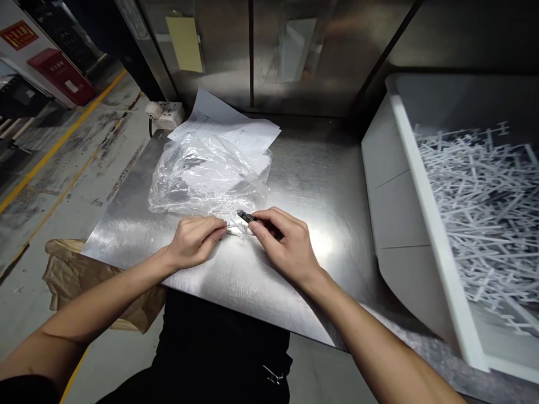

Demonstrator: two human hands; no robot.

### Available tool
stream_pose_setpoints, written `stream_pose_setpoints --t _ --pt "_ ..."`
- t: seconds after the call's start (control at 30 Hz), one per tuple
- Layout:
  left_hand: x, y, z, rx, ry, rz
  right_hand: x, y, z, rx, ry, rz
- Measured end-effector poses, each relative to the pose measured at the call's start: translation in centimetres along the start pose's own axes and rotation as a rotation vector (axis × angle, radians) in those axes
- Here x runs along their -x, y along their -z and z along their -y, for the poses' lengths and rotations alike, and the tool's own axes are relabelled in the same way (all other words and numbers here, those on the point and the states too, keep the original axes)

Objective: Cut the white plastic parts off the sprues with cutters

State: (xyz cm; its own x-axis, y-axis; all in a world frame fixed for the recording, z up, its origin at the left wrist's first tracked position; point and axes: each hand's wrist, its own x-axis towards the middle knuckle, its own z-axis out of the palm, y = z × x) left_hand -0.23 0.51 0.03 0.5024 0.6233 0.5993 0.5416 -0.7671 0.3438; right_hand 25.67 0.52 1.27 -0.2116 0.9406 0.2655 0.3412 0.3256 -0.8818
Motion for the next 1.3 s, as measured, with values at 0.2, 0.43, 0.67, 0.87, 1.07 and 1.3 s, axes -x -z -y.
stream_pose_setpoints --t 0.2,0.43,0.67,0.87,1.07,1.3 --pt "-0.10 0.16 -0.19 0.000 -0.020 0.038 -0.06 0.17 0.41 0.001 0.058 0.008" --pt "0.03 0.19 -0.01 -0.009 -0.039 0.073 0.04 0.18 0.44 0.028 0.096 0.023" --pt "0.00 0.25 -0.02 0.018 -0.040 0.065 -0.05 0.39 0.42 0.054 0.168 0.017" --pt "-0.01 0.23 -0.01 0.014 -0.050 0.067 -0.10 0.60 0.36 0.067 0.191 0.024" --pt "0.01 0.21 0.00 0.010 -0.057 0.076 -0.06 0.53 0.45 0.055 0.157 0.025" --pt "0.28 0.16 0.20 -0.015 -0.058 0.070 -0.10 0.69 0.60 0.049 0.098 0.029"
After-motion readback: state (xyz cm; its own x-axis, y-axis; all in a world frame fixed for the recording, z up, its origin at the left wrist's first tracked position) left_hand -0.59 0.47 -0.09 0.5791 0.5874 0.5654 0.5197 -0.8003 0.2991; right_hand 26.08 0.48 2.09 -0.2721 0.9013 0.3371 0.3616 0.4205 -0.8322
